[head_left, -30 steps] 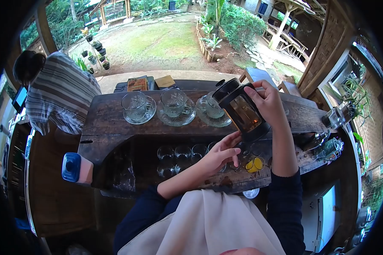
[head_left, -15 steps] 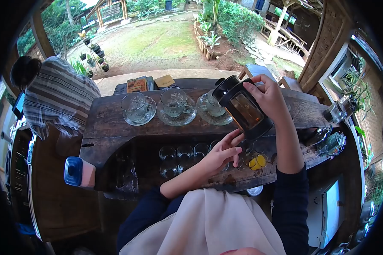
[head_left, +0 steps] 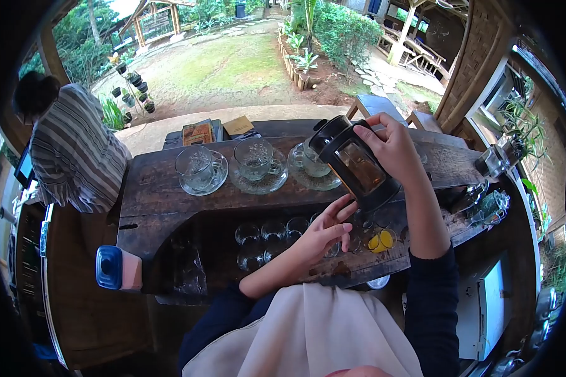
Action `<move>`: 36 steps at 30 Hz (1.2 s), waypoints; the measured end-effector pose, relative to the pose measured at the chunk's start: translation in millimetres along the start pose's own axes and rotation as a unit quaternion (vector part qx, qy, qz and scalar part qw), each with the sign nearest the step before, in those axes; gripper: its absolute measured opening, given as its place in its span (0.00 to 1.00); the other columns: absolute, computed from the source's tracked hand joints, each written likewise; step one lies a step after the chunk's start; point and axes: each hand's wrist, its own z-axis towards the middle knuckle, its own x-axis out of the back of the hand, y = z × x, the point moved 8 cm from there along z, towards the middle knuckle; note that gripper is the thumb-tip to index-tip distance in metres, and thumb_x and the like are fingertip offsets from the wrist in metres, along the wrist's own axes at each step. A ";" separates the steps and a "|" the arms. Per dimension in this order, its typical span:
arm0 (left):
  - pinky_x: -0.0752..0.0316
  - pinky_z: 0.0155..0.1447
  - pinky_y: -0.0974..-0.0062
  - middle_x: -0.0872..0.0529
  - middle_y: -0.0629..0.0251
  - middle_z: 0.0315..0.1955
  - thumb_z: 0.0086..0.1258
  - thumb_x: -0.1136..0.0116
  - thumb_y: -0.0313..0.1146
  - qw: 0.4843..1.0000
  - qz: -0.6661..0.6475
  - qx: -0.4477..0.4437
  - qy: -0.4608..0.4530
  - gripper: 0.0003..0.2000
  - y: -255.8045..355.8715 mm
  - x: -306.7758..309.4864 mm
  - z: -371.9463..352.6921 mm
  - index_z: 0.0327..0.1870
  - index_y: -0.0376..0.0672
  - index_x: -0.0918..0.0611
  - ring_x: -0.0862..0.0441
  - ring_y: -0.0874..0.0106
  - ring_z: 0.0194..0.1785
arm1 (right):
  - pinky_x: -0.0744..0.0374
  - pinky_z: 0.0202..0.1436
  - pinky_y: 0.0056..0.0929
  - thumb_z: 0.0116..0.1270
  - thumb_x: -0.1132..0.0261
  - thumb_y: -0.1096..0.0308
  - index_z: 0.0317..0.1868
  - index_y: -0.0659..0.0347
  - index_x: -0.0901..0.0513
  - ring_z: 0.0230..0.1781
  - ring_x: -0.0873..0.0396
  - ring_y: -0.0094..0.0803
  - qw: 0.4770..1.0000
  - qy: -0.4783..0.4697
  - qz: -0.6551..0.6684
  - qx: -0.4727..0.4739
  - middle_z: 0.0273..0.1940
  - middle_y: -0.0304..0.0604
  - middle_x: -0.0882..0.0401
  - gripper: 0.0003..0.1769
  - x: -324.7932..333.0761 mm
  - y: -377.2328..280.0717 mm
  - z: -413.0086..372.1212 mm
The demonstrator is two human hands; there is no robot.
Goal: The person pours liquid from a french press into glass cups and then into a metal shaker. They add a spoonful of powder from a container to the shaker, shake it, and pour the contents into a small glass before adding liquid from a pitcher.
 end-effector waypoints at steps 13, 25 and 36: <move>0.24 0.34 0.75 0.44 0.56 0.71 0.66 0.45 0.22 1.000 0.004 -0.004 0.002 0.37 -0.6 0.1 3.3 0.74 0.41 0.51 0.21 0.71 0.29 | 0.30 0.26 0.18 0.67 0.35 0.61 0.42 0.66 0.24 0.23 0.24 0.16 1.000 -0.002 -0.023 0.007 0.23 0.41 0.17 0.15 -2.6 -5.7 -2.6; 0.30 0.29 0.81 0.47 0.61 0.73 0.67 0.49 0.20 1.000 -0.023 0.009 -0.006 0.36 -0.4 -5.5 1.3 0.74 0.40 0.53 0.27 0.79 0.24 | 0.29 0.27 0.20 0.65 0.34 0.59 0.42 0.65 0.23 0.23 0.23 0.19 1.000 -0.005 -0.002 -0.005 0.24 0.43 0.17 0.17 -2.5 -0.2 2.6; 0.36 0.31 0.82 0.47 0.66 0.74 0.66 0.49 0.22 0.998 -0.048 0.028 0.028 0.36 -3.8 -5.1 1.6 0.74 0.40 0.51 0.34 0.81 0.20 | 0.29 0.28 0.15 0.67 0.35 0.63 0.55 0.62 0.22 0.25 0.24 0.13 0.999 -0.022 -0.034 -0.011 0.24 0.38 0.17 0.19 -3.6 -5.4 2.0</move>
